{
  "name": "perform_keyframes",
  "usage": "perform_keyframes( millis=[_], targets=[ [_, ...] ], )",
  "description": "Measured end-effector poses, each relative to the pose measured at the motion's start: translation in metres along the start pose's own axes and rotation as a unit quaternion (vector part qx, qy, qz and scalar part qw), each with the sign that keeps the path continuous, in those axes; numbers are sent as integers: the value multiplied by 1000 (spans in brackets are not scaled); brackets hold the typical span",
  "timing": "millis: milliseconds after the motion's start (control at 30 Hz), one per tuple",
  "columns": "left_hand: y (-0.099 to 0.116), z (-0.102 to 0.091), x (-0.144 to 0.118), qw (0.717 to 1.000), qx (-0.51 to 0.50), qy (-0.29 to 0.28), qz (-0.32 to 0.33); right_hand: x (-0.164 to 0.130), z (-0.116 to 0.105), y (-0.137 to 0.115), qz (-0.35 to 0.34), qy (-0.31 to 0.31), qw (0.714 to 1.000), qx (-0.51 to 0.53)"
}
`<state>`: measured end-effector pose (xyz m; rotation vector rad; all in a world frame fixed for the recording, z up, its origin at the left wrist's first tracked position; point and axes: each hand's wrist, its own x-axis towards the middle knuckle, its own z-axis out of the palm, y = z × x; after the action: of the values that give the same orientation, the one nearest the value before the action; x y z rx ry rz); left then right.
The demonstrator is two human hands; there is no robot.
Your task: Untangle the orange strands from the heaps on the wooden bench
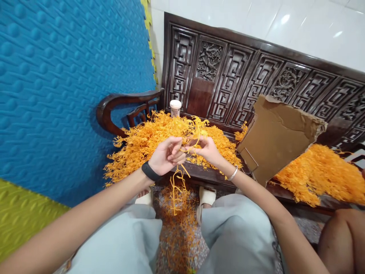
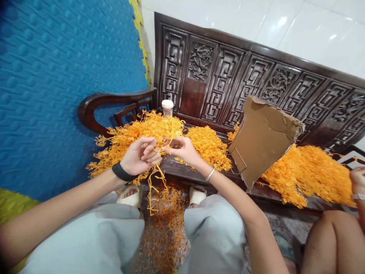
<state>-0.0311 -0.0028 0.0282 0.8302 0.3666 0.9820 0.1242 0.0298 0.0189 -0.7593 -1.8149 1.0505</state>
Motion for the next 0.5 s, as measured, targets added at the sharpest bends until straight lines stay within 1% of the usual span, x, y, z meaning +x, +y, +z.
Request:
perform_keyframes(
  millis=[67,133,233,300,367,400,500],
  targets=[
    [2,1,-1,1000,0,1,1,0,-1,2,-13,14,1000,-13],
    [3,4,-2,1000,2,3,0,2,-5,5,-23,42,998,-42],
    [2,9,-1,999,14,29,-33,5,-18,14,-29,110,984,-134],
    [-4,11,2,995,24,67,-77,6,-28,24,-12,142,966,-215],
    [-15,12,7,987,34,107,-112,6,-37,35,3,146,943,-300],
    [-22,12,10,985,38,121,-120,5,-40,40,9,142,930,-338],
    [-40,12,17,979,55,164,-111,4,-43,49,46,125,895,-427]
  ],
)
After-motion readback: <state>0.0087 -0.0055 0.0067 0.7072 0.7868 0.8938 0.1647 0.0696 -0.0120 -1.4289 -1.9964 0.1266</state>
